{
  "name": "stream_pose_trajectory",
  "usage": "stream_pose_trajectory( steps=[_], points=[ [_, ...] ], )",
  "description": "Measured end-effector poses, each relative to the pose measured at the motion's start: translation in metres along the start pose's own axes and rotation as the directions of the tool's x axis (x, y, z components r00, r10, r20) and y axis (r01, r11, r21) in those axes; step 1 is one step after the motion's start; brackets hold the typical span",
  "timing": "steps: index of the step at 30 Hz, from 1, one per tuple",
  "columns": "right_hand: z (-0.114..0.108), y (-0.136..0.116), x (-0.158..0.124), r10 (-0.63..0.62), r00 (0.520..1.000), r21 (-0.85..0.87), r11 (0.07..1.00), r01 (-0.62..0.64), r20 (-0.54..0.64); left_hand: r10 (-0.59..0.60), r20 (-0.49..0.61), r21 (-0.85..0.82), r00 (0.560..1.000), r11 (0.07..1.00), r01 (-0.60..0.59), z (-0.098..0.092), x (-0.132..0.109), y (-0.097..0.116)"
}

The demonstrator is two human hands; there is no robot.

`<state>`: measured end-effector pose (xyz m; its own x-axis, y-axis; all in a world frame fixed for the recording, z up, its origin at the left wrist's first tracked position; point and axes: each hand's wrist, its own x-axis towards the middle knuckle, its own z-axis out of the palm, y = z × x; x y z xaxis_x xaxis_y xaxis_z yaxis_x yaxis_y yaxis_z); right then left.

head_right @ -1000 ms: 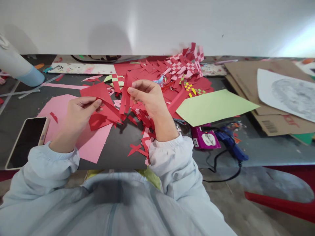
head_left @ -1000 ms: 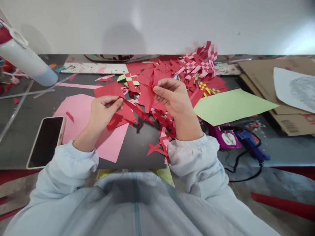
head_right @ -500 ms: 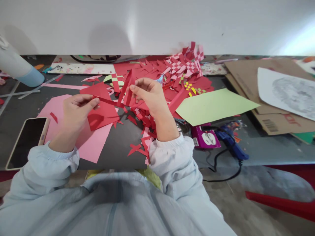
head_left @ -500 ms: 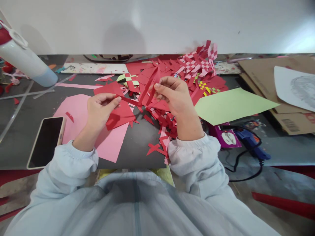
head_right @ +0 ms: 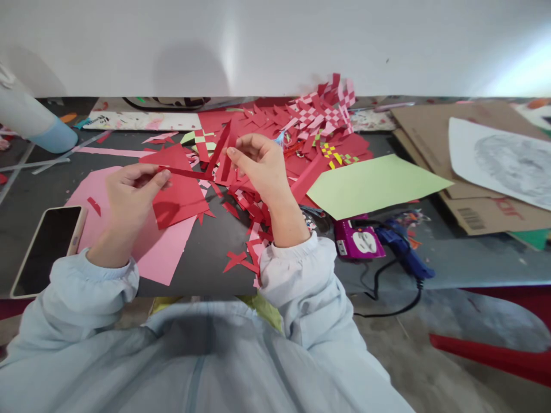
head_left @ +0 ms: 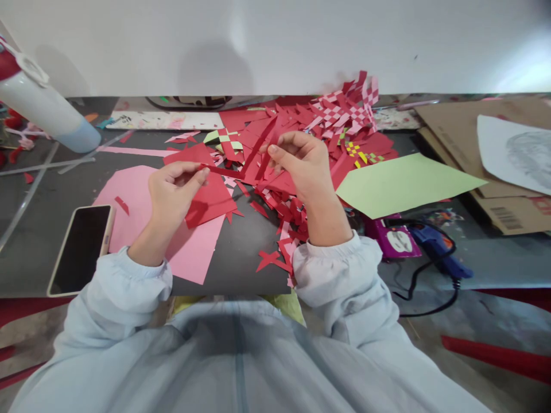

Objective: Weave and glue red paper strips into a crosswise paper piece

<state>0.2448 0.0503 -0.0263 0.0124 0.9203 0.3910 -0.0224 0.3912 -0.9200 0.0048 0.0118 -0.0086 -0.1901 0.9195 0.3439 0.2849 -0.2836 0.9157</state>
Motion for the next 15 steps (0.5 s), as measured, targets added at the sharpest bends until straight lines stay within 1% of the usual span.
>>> stream_pose_trajectory(
  steps=[3, 8, 12, 15],
  points=[
    [0.001, -0.004, -0.001, 0.012, 1.000, 0.007, 1.000, -0.012, -0.023, -0.026, 0.011, 0.014, 1.000, 1.000, 0.026, 0.000, -0.001, 0.003],
    [0.005, -0.010, -0.002, 0.096, 0.994, 0.011, 0.995, -0.095, -0.057, -0.053, 0.038, 0.003, 0.998, 0.999, 0.053, 0.000, -0.003, 0.007],
    [0.006, -0.010, -0.002, 0.112, 0.992, 0.009, 0.994, -0.111, -0.055, -0.088, 0.028, 0.049, 0.996, 0.995, 0.087, 0.000, -0.003, 0.007],
    [0.007, -0.012, -0.002, 0.120, 0.992, 0.030, 0.992, -0.119, -0.047, -0.087, 0.027, 0.058, 0.996, 0.995, 0.085, 0.000, -0.004, 0.007]
  ],
)
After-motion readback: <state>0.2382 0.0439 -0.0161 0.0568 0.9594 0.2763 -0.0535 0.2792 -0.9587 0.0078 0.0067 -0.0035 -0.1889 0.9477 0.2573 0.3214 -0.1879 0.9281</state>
